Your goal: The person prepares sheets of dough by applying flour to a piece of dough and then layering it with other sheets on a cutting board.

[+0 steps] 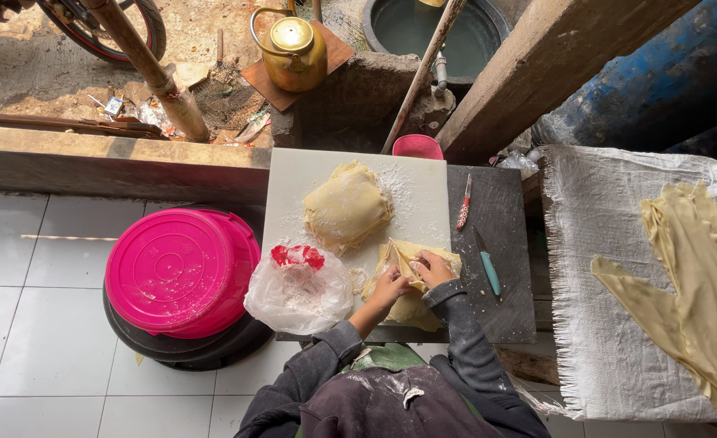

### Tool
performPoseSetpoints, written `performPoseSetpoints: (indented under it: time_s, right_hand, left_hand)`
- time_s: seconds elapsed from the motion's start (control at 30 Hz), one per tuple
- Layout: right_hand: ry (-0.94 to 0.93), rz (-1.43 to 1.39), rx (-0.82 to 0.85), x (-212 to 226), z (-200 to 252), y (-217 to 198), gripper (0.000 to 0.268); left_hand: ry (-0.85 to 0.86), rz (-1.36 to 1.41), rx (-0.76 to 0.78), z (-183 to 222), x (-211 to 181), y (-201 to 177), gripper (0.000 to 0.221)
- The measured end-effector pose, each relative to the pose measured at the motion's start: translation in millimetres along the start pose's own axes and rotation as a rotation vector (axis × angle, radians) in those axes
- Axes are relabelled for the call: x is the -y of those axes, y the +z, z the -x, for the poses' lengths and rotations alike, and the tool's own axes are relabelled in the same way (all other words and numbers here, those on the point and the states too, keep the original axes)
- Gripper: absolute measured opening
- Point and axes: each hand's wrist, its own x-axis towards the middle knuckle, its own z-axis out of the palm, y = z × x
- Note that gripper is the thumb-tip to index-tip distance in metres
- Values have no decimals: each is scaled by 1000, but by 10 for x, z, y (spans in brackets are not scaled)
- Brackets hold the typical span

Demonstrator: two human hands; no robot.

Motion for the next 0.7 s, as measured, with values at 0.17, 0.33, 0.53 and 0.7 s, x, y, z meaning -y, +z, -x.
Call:
performPoseSetpoints:
  time_s: [0.17,0.33,0.53,0.7]
  right_hand:
    - [98,-249,-81,-148,-114,66,25]
    - [76,-426,-168,-196,-12,145,20]
    - [-218,9,-251,9,231,302,21]
    - [0,-393,-329,-208,72,155,23]
  left_hand:
    - [0,272,-82,51,-126,-42,25]
    - [-131,518,-117,211,-197,-59,31]
    - [-148,97,-126,328,-336,-13,48]
    - [-10,33,-193,317,-173,-265,46]
